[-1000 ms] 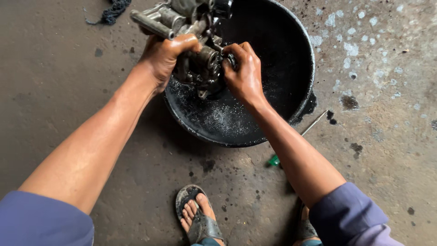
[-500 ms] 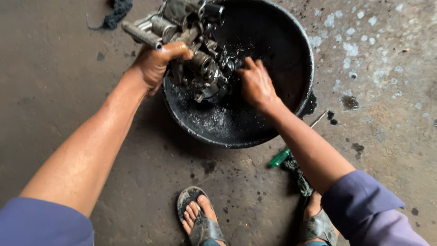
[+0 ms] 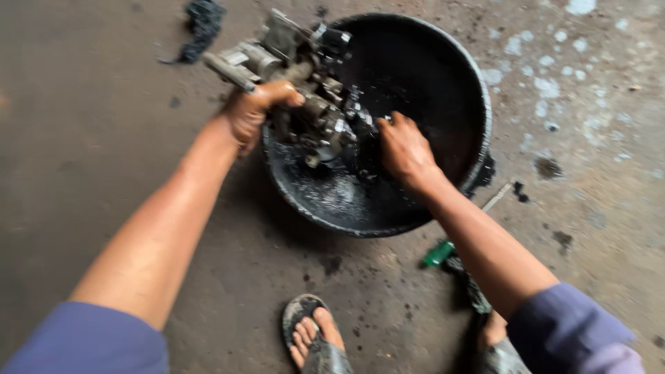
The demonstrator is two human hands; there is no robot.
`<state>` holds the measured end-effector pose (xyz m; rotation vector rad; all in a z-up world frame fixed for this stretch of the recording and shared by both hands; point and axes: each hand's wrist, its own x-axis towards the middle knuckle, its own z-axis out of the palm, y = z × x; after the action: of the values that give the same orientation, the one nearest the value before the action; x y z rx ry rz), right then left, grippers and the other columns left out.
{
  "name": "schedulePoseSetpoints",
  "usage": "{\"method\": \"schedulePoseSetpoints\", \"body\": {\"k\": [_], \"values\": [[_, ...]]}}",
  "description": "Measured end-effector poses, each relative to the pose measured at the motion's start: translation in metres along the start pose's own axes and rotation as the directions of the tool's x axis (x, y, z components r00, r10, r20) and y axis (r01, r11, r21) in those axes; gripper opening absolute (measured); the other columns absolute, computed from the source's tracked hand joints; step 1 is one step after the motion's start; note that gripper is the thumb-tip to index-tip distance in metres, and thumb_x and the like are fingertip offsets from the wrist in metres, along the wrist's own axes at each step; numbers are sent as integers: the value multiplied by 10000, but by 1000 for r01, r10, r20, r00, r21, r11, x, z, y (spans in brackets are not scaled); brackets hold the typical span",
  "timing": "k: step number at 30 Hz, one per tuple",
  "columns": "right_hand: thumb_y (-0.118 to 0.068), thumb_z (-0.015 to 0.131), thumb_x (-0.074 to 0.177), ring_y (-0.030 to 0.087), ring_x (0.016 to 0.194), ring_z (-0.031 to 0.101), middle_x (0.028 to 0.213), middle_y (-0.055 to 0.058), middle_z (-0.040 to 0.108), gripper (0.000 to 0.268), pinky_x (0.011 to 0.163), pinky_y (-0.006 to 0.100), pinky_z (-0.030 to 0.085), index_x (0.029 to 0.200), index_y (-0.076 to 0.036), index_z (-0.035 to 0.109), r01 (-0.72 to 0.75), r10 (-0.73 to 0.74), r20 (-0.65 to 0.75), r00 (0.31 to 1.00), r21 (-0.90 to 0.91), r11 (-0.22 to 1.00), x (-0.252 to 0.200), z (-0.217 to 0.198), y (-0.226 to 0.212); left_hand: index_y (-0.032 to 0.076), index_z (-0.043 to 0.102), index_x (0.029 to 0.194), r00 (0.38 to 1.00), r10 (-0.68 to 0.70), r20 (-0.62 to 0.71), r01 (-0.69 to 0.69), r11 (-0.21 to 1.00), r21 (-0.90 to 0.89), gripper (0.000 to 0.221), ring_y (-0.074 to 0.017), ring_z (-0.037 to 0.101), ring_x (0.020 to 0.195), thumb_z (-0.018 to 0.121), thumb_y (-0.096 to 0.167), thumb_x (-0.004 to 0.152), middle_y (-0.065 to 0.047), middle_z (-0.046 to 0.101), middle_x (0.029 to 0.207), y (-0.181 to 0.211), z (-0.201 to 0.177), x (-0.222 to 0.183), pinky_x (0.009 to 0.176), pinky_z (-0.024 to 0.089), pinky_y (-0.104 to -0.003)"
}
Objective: The person cleans an engine oil filter housing by hand with a cloth and a fluid in a basin.
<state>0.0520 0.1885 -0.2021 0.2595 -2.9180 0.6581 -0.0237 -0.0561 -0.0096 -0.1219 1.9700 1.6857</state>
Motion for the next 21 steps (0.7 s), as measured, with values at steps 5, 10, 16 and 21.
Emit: {"method": "schedulePoseSetpoints", "body": {"k": [5,10,16,21], "values": [[-224,794,898,228,946,705,1004,164,726,285,847,356,570,1078,-36,677,-367,309,200,930,572,734,17,-52,-21,101,748,821,987,155,40,-157,984,78,134,-144,649,897,757,224,769,-2,729,881,-16,-11,6,923,484,-332],[-173,608,1065,148,1168,649,1271,105,694,332,1025,288,524,1366,-35,587,63,272,-120,955,976,211,49,-70,-73,92,710,858,968,234,92,-241,968,72,136,-117,628,912,760,186,772,21,695,893,-18,-6,3,910,479,-318],[-151,668,1023,168,1098,667,1233,115,686,346,948,315,539,1346,-25,670,-108,317,-133,939,759,641,28,-80,-93,89,775,848,990,138,16,-139,980,142,191,-117,673,922,766,244,738,23,757,910,-20,2,-8,913,502,-297],[-51,711,963,145,1085,689,1200,71,708,327,960,291,577,1278,-9,631,-18,363,-90,928,958,285,30,-92,-90,34,736,893,965,238,111,-257,940,223,287,-184,675,961,760,310,818,-38,752,944,-20,9,-3,974,512,-346]]}}
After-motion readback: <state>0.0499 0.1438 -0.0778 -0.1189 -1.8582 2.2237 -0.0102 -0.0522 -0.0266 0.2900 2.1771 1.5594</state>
